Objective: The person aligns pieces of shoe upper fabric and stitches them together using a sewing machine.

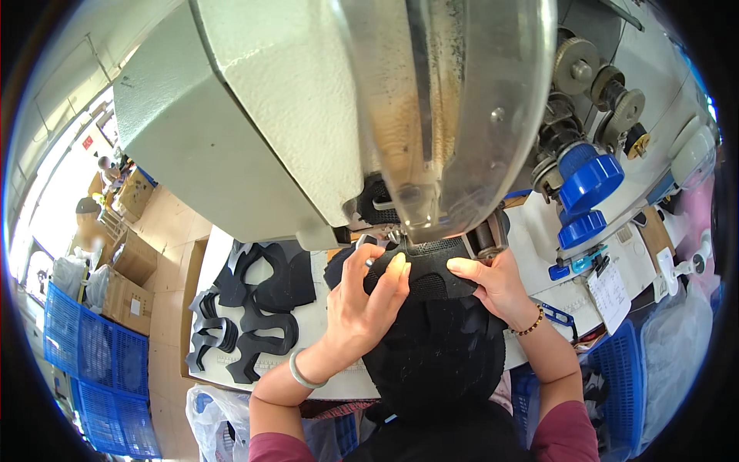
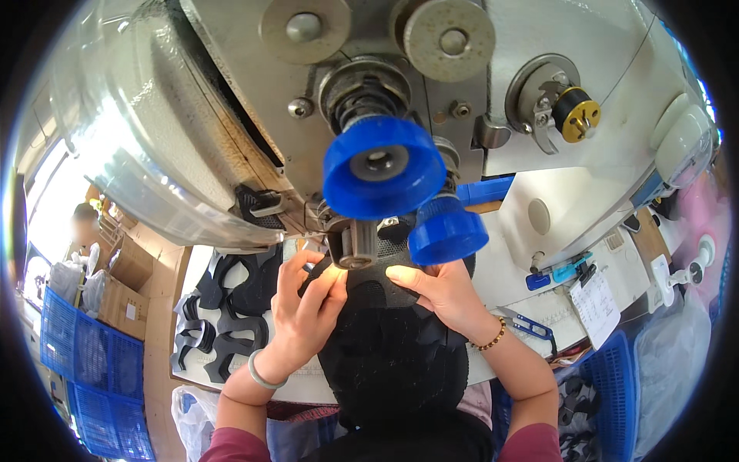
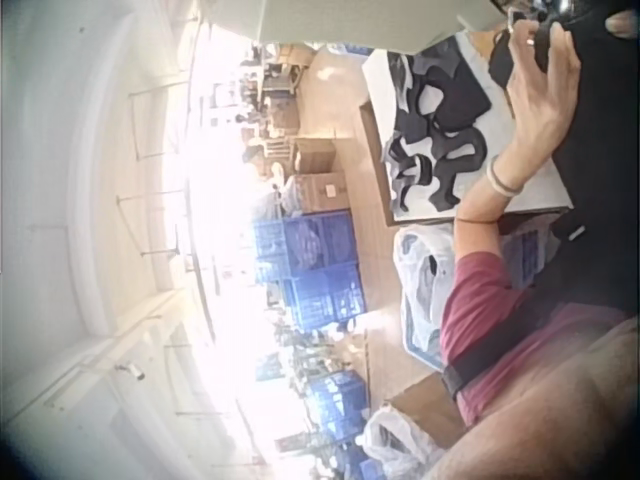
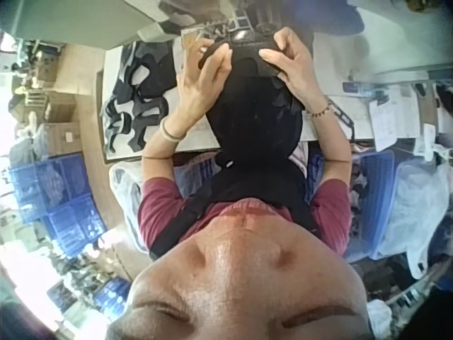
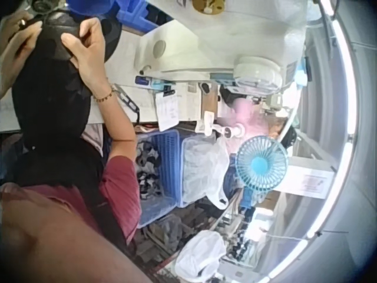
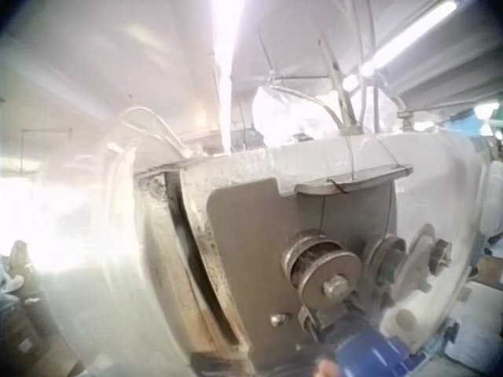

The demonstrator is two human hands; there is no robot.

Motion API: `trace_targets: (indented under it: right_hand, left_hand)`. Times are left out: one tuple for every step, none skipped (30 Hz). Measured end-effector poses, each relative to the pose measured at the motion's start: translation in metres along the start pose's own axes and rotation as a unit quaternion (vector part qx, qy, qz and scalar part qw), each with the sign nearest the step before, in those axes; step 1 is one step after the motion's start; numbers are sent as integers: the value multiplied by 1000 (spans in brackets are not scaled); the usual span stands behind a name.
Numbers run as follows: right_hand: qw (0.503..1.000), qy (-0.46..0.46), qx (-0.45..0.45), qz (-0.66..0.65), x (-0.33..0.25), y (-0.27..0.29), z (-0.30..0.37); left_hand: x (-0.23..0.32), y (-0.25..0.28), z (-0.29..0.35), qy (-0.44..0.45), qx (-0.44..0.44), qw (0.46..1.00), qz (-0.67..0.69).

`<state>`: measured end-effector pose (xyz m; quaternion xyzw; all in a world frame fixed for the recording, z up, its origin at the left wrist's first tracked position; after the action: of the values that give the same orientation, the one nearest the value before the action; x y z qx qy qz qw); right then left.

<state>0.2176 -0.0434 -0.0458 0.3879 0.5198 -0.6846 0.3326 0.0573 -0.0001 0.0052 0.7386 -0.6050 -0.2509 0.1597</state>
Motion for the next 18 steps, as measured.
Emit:
trace_targets:
  right_hand:
    - [1000,-1,0,-1,2,3,-2]
    - [1000,-7,-12,-3,5,6,-5]
    - [1000,-14,-22,-7,8,9,-6]
    - [1000,-14,-20,-8,8,10,-7]
    - [999,-12,-29,-18,7,10,-8]
    - [999,-9,-40,-28,5,10,-9]
    - [999,-7,-40,-28,6,12,-10]
    - [999,-11,-39,-29,7,15,-11]
    - [999,-15,-39,-31,8,17,-12]
    - [999,-14,-39,-32,7,16,-12]
    - [998,-14,-45,-35,6,15,-13]
    - [998,-15,-50,-38,6,12,-14]
    - [998,-16,-50,-40,5,11,-13]
    - [998,-10,-50,-40,2,8,-12]
    - [998,-5,-50,-40,2,7,-10]
    - [998,-7,-49,-42,5,6,-9]
    - [998,-1,-33,-44,9,6,-6]
    - [999,9,-13,-45,11,8,-2]
  left_hand:
    - [0,0,0,0,-1,1000,0]
    - [-1,1,1,4,-1,1000,-10]
    - [-1,0,0,8,-2,1000,-18]
    - [-1,0,0,7,-2,1000,-16]
    - [-2,-1,0,15,1,1000,-16]
    - [-4,-1,0,23,5,1000,-17]
    - [-6,-2,0,39,10,999,-3]
    - [-6,-4,0,38,10,999,-3]
    - [-7,-5,1,40,13,999,-6]
    - [-8,-5,0,42,15,999,-9]
    - [-9,-6,-1,40,14,999,-9]
    - [-10,-5,0,48,15,999,-11]
    - [-11,-5,0,55,16,998,-12]
    - [-11,-4,-1,55,14,998,-11]
    - [-13,-2,-2,80,11,997,0]
    - [-15,0,-2,105,8,994,11]
    - [-16,2,0,124,8,992,11]
    - [-15,6,-4,97,6,995,-14]
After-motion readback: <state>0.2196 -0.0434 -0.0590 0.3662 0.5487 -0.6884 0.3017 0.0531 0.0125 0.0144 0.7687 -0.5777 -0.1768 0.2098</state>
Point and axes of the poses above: each hand's wrist, its own z-axis away from the middle knuckle, its own y-axis out of the back of the hand, x = y × z, the point moved 6 cm from there along -z, towards the middle knuckle, and after that the axes turned 15 degrees about -y, right-handed, at the moved point
